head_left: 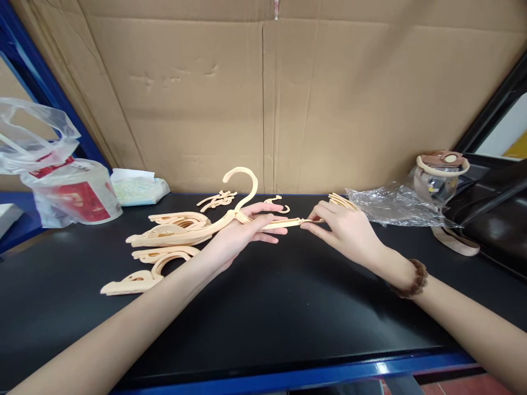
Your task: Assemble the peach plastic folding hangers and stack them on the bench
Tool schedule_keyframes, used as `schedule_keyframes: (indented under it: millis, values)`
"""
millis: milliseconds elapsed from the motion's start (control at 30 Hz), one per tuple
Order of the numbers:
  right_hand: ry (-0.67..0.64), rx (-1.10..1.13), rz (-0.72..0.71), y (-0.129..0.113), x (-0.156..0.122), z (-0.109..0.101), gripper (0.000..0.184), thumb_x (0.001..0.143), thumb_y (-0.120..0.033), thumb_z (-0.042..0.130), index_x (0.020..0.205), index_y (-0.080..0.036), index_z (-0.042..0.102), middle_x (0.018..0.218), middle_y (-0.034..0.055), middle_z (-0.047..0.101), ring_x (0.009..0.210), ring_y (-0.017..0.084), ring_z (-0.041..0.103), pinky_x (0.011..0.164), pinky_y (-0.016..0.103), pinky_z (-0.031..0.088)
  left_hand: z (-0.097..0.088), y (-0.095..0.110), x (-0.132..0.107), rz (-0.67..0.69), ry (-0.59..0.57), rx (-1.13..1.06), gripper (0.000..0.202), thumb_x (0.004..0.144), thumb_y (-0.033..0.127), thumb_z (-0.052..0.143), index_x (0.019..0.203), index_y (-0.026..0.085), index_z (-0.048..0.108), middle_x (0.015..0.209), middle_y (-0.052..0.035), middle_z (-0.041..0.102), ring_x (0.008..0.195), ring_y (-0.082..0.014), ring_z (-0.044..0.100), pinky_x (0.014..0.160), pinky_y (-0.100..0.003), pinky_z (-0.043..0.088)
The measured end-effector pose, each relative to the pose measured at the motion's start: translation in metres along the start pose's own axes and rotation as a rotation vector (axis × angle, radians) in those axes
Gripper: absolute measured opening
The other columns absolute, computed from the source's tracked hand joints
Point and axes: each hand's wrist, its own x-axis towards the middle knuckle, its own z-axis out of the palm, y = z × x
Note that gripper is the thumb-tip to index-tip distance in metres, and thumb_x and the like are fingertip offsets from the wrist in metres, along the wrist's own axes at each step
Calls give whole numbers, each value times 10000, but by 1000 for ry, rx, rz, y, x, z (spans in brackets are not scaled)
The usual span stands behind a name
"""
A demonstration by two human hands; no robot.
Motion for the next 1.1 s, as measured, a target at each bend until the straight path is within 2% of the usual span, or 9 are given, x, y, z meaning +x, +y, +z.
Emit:
schedule_keyframes:
  millis: [100,167,300,433,767,867,967,1100]
  values:
    - [32,-15,24,-2,0,1,269,928,-389,531,768,-173,539,751,-9,628,677,130,551,578,255,328,1,-1,1,-11,-8,-8,262,910,238,563,1165,179,560,1087,-81,692,950,-210,688,772,-281,576]
    - [42,-49,-11,-2,0,2,276,932,-393,521,769,-170,525,745,-5,620,671,132,547,574,258,321,1,-3,1,-16,-7,-11,289,914,231,555,1199,187,531,1077,-80,701,955,-208,688,796,-292,571]
    - [76,-179,-128,-4,-2,6,289,929,-402,520,773,-158,512,738,-2,595,635,130,524,541,266,291,1,-5,0,-17,11,-36,272,917,221,546,1185,178,535,1106,-89,697,972,-215,685,859,-329,555]
    - [109,-245,-160,-4,-4,9,289,934,-383,515,756,-155,501,709,-16,563,606,116,512,496,267,261,3,-6,0,-51,16,-67,260,900,252,583,1147,174,567,1086,-80,710,973,-220,685,907,-351,536]
    - [39,-186,-230,-2,-5,12,289,969,-332,455,739,-161,491,678,-17,540,596,108,489,495,266,257,-3,-6,1,-104,-26,-63,252,890,218,595,1132,148,597,1088,-92,709,978,-231,684,934,-366,530]
    - [19,-207,-277,-9,-7,13,264,975,-276,436,746,-159,494,691,0,537,609,121,481,503,272,264,-1,-8,1,-130,-19,-67,246,889,218,595,1122,138,605,1082,-96,709,977,-231,684,920,-359,538]
    - [34,-253,-333,-21,-8,13,199,960,-204,451,776,-151,504,703,11,533,629,134,482,506,279,274,2,-12,3,-130,-77,-72,271,872,218,623,1132,141,608,1079,-93,710,1018,-232,668,918,-346,539]
    - [53,-296,-303,-27,-6,11,203,945,-268,501,786,-144,518,698,10,529,633,141,494,516,283,301,4,-13,3,-132,-65,-86,279,870,213,630,1138,149,594,1068,-89,713,1027,-226,663,925,-350,533]
